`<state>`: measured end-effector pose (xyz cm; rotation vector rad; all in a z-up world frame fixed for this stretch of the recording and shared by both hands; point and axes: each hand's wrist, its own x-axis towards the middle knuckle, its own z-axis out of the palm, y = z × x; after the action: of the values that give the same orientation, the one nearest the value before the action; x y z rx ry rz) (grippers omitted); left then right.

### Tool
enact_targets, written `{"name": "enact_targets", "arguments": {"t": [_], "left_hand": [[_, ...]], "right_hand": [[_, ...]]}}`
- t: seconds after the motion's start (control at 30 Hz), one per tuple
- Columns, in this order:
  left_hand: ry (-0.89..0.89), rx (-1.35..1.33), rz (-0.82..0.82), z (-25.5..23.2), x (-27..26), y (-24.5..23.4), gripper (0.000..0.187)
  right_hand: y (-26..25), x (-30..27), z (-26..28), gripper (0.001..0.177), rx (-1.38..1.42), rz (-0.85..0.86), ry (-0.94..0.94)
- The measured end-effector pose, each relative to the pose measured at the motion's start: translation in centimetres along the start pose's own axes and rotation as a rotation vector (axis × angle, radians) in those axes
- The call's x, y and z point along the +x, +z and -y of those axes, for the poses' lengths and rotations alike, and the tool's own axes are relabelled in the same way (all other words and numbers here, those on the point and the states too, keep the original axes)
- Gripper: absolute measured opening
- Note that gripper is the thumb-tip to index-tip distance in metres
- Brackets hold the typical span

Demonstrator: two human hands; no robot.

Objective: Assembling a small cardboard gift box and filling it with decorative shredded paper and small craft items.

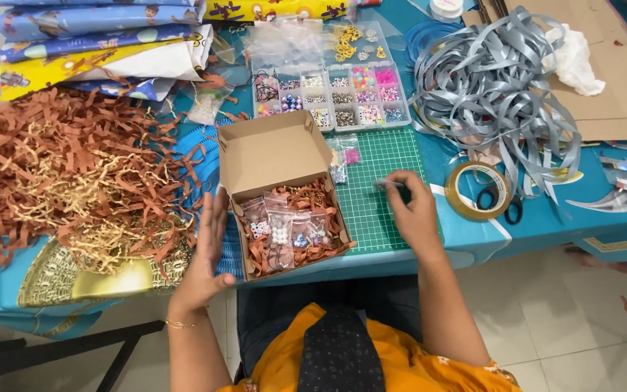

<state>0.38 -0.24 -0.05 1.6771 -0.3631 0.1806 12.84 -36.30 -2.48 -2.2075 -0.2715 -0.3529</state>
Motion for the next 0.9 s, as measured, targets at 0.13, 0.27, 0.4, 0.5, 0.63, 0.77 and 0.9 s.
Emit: {"name": "enact_targets", "arguments": {"t": [0.13, 0.27, 0.4, 0.5, 0.63, 0.77, 0.9], "left_hand": [[0.008, -0.124, -0.043, 0.3, -0.2, -0.3, 0.144], [-0.015, -0.170, -0.017, 1.3, -0.6, -0.8, 0.136], [-0.027, -0.177, -0.009, 1.1, -0.5, -1.0, 0.137], [-0.023, -0.163, -0.002, 0.8, -0.5, -0.9, 0.131], [-0.062, -0.121, 0.006, 0.6, -0.7, -1.1, 0.126], [-0.097, -0.134, 0.010, 1.1, -0.9, -1.3, 0.123], [-0.115, -0.123, -0.003, 1.0, -0.8, -1.3, 0.126]], "right_hand": [[-0.1, -0.4, 0.4, 0.027, 0.412, -0.086, 0.043], [-0.4, -0.2, 2.6, 0.044, 0.472, -0.142, -0.047], [-1.2, -1.0, 9.3, 0.050, 0.538, -0.146, -0.129], [-0.3, -1.0, 13.4, 0.019, 0.397, 0.041, -0.178], [2.2, -0.2, 15.2, 0.016, -0.213, 0.145, -0.502], [4.1, -0.3, 15.2, 0.011, -0.333, 0.143, -0.531], [2.2, -0.1, 16.9, 0.014, -0.221, 0.188, -0.470]]}}
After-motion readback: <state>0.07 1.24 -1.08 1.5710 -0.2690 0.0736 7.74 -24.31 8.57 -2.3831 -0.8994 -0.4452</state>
